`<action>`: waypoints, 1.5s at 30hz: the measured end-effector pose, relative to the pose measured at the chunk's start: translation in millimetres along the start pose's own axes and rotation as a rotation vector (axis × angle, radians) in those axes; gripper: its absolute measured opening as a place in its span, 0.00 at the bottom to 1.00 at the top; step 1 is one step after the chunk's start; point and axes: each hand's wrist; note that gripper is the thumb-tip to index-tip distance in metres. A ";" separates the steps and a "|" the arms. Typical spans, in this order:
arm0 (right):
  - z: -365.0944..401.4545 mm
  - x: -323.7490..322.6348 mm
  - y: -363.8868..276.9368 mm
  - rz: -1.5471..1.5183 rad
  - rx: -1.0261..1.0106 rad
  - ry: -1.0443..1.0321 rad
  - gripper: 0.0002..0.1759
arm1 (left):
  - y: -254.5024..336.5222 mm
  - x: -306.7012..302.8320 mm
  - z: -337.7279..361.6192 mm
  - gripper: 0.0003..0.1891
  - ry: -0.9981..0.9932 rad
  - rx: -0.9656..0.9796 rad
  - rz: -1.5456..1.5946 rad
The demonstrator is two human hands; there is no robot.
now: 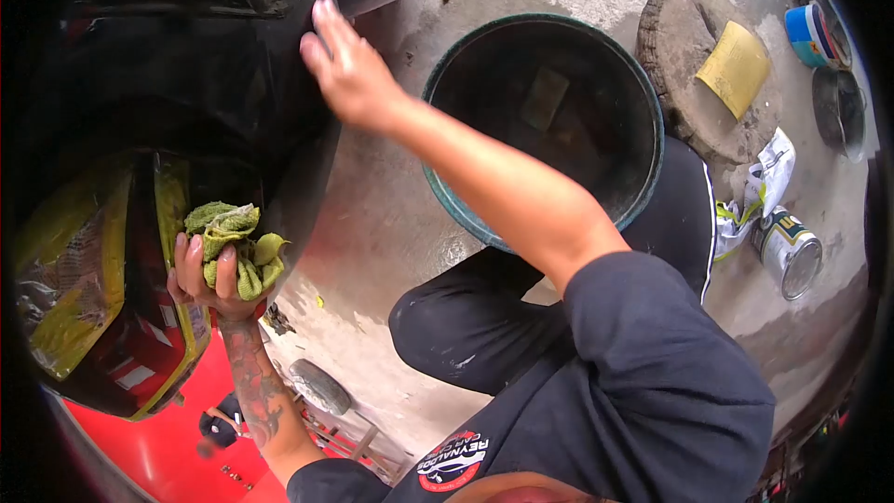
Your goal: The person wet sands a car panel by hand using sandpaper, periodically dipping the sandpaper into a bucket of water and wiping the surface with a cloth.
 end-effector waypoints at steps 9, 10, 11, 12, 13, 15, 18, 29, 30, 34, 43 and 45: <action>-35.8 -7.0 14.0 -0.109 -0.134 0.067 0.41 | 0.6 0.1 0.9 0.31 -0.005 -0.008 0.016; -26.8 -4.1 11.4 -0.082 -0.142 0.057 0.41 | 0.9 -0.2 1.0 0.31 -0.010 -0.008 0.015; -10.2 -0.3 10.3 -0.047 -0.174 0.031 0.41 | 0.3 -1.4 1.9 0.31 -0.016 -0.008 0.011; 3.4 3.3 8.1 -0.007 -0.207 -0.008 0.43 | -0.5 -1.5 2.2 0.31 -0.024 -0.004 0.006; 5.1 2.6 7.8 0.020 -0.188 -0.023 0.43 | -0.3 -1.3 2.1 0.30 -0.030 -0.018 0.012; -3.7 1.2 8.0 0.014 -0.149 -0.006 0.44 | 1.1 -3.3 2.4 0.29 -0.054 -0.034 0.029; -41.6 -5.0 21.9 -0.083 -0.189 0.067 0.42 | 2.0 0.3 1.7 0.29 -0.014 -0.034 0.022; -16.0 10.1 0.4 0.033 0.017 0.066 0.43 | 0.5 0.0 1.8 0.28 0.001 -0.019 0.030; -12.4 14.2 -7.8 0.053 0.000 0.073 0.43 | 0.0 0.3 2.6 0.28 0.002 -0.022 0.030; 33.0 15.7 -50.1 0.079 0.010 -0.034 0.44 | 3.6 -0.7 -3.9 0.27 0.012 -0.022 0.025; 31.1 13.1 -68.0 -0.015 0.093 -0.044 0.45 | 4.6 -1.0 -3.1 0.27 0.002 -0.033 -0.001; 19.7 19.2 -52.8 0.010 0.059 0.022 0.45 | 2.8 -0.5 -0.7 0.27 -0.003 -0.028 0.022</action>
Point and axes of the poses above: each hand's wrist, its own z-axis away from the middle knuckle, its own x-axis out of the palm, y = z × x, and after that the axes turned 3 degrees about -y, right-handed
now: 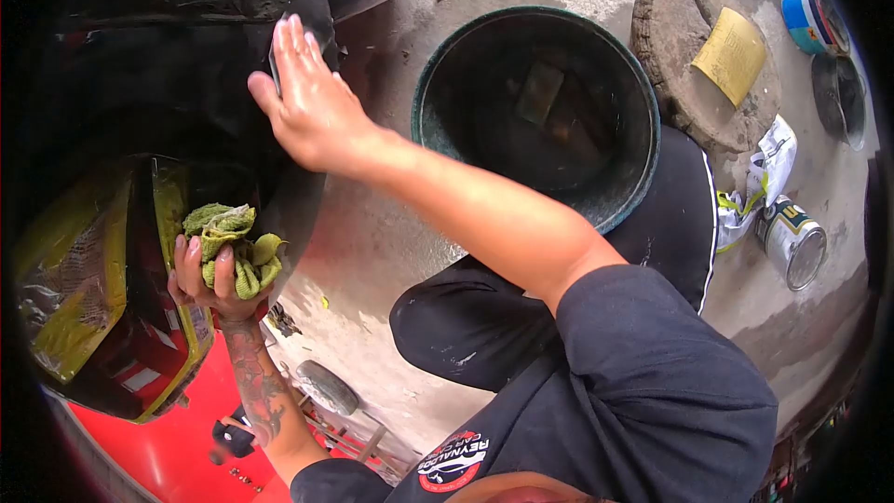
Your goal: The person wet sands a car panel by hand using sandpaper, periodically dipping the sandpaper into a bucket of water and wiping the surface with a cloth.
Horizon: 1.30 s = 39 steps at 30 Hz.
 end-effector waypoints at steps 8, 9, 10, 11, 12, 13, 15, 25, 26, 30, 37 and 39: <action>16.9 0.1 1.9 0.007 -0.048 -0.104 0.45 | -3.2 3.1 4.3 0.28 0.013 0.003 -0.039; 31.4 -4.4 -1.3 0.002 -0.083 -0.143 0.45 | -2.6 3.0 3.3 0.29 0.014 0.003 -0.046; 27.5 -8.5 0.0 0.032 -0.080 -0.136 0.44 | -1.7 3.1 2.5 0.29 0.014 0.003 -0.052; 20.8 -11.9 4.4 0.057 -0.070 -0.129 0.44 | -1.4 2.2 2.4 0.29 0.011 0.007 -0.038; 5.9 -12.5 12.5 -0.002 -0.043 -0.072 0.43 | -2.0 1.3 1.7 0.29 0.010 0.013 -0.024; -11.8 -12.0 23.8 -0.028 -0.076 -0.015 0.42 | -2.3 1.6 0.6 0.29 0.018 0.012 -0.016; -15.5 -0.3 35.1 -0.007 -0.116 0.029 0.42 | -6.1 0.8 4.1 0.30 0.003 0.013 -0.012; 14.8 -27.2 59.8 0.308 -0.300 -0.091 0.40 | -3.3 1.2 1.1 0.30 0.007 0.013 -0.015; 13.4 -22.6 64.8 0.254 -0.340 -0.060 0.41 | -4.2 0.3 2.0 0.30 -0.004 0.018 -0.013; 5.7 -16.6 9.7 0.290 -0.666 0.002 0.40 | -2.2 2.2 1.4 0.29 0.004 0.004 -0.004; 98.4 17.9 39.5 0.204 -0.437 -0.116 0.44 | -0.5 -0.8 -1.2 0.29 -0.017 -0.006 -0.015; 98.1 17.9 36.3 0.266 -0.432 -0.105 0.45 | 0.0 -1.1 0.0 0.29 -0.015 -0.009 -0.017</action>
Point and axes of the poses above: each hand's wrist, its own z-axis away from the middle knuckle, its own x-axis out of the palm, y = z × x, and after that the axes turned 3 degrees about -y, right-handed
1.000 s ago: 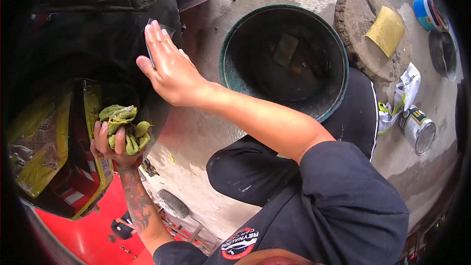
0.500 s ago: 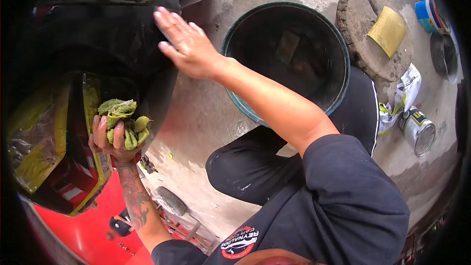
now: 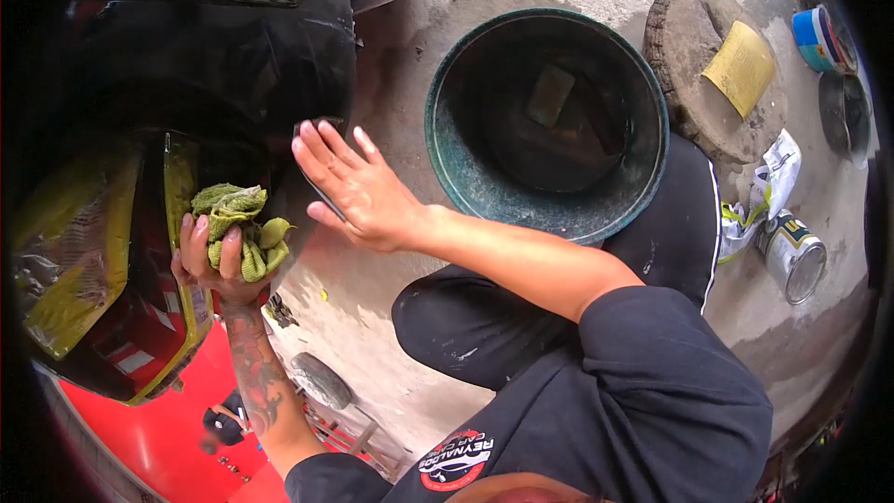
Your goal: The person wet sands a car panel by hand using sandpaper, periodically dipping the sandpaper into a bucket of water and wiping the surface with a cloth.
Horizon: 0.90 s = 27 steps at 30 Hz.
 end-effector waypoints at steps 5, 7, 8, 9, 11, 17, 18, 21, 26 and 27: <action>-63.1 -9.9 5.2 -0.043 0.093 0.197 0.45 | -2.1 2.8 1.9 0.29 0.028 -0.002 0.038; -60.2 -8.4 0.4 -0.031 0.096 0.199 0.45 | -1.5 2.6 4.5 0.28 0.025 -0.006 0.030; -39.1 2.1 -4.6 -0.046 0.079 0.176 0.46 | -2.0 3.3 3.9 0.28 0.026 -0.005 0.023; -15.7 10.9 -12.0 -0.058 0.084 0.097 0.45 | -3.2 3.2 4.9 0.27 0.022 0.002 0.020; 0.7 20.0 -11.9 -0.002 0.096 0.000 0.44 | -2.7 2.3 5.6 0.27 0.020 -0.001 0.013; -73.7 0.5 9.9 -0.075 0.173 0.289 0.43 | -3.8 3.9 4.5 0.30 0.039 0.017 0.022; -58.5 17.5 4.0 -0.096 0.150 0.342 0.44 | -4.1 5.3 3.4 0.30 0.045 0.017 0.013; 7.4 51.4 -24.7 -0.183 0.177 0.161 0.49 | -4.1 6.2 5.2 0.31 0.042 0.013 -0.017; -46.2 28.8 -4.0 -0.267 0.353 0.307 0.43 | -4.4 4.5 0.8 0.30 0.040 0.027 0.015; -48.9 28.5 -0.3 -0.273 0.363 0.294 0.43 | -2.8 4.2 1.1 0.30 0.046 0.021 0.025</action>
Point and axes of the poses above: each hand's wrist, its own z-axis away from the middle knuckle, its own x-axis out of the palm, y = z × x, and after that the axes turned 3 degrees about -y, right-handed
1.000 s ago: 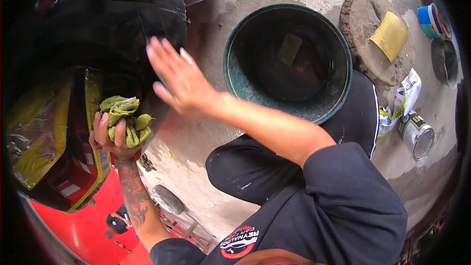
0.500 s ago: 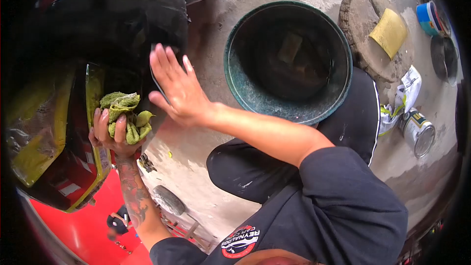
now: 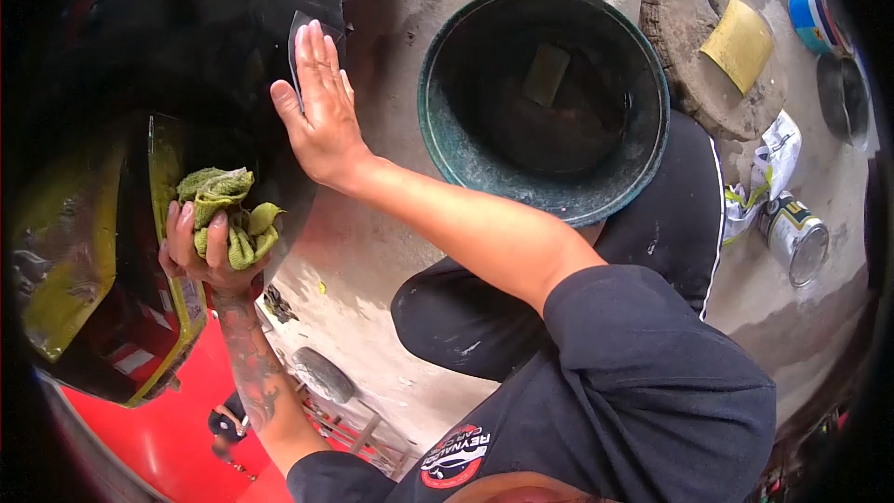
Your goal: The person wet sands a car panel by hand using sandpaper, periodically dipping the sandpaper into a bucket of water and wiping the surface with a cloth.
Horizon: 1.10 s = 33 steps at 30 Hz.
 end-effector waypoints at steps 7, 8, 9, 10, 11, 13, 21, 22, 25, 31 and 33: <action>63.6 15.0 6.1 -0.051 -0.021 -0.115 0.47 | 0.1 -0.4 1.2 0.30 -0.011 -0.006 -0.020; 57.1 15.2 8.9 -0.071 -0.016 -0.082 0.46 | -0.9 -0.1 1.6 0.30 -0.006 -0.003 -0.021; 47.3 13.2 11.7 -0.088 -0.010 -0.051 0.46 | -1.1 0.8 2.2 0.29 -0.001 -0.004 -0.019; 35.0 8.1 11.7 -0.099 -0.006 -0.025 0.45 | -0.3 2.3 3.0 0.29 0.006 -0.012 -0.018; 20.9 2.5 12.6 -0.121 0.031 0.002 0.44 | 1.0 3.0 1.3 0.29 0.010 -0.006 -0.012; -8.5 -3.4 8.5 -0.178 0.124 0.052 0.43 | 1.9 -0.8 -3.4 0.29 0.010 0.000 -0.003; 40.4 14.5 16.8 -0.139 -0.003 -0.005 0.44 | 1.0 0.0 -2.3 0.28 0.020 0.000 0.012; 21.8 13.1 16.3 -0.143 -0.007 0.108 0.44 | -0.2 0.1 -2.0 0.28 0.018 0.004 0.008; -22.8 -6.2 27.0 -0.186 0.088 0.107 0.41 | 1.8 0.3 -0.3 0.28 0.013 -0.002 0.005; 50.9 10.5 24.9 -0.128 -0.034 -0.052 0.45 | 1.6 -0.9 -1.1 0.29 0.010 -0.005 -0.010; 29.9 3.7 31.1 -0.105 0.013 -0.027 0.46 | 0.1 -0.9 -1.2 0.29 0.004 0.006 -0.018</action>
Point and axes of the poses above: each hand's wrist, its own z-axis away from the middle knuckle, its own x-axis out of the palm, y = z × x, and after that the axes turned 3 degrees about -y, right-handed
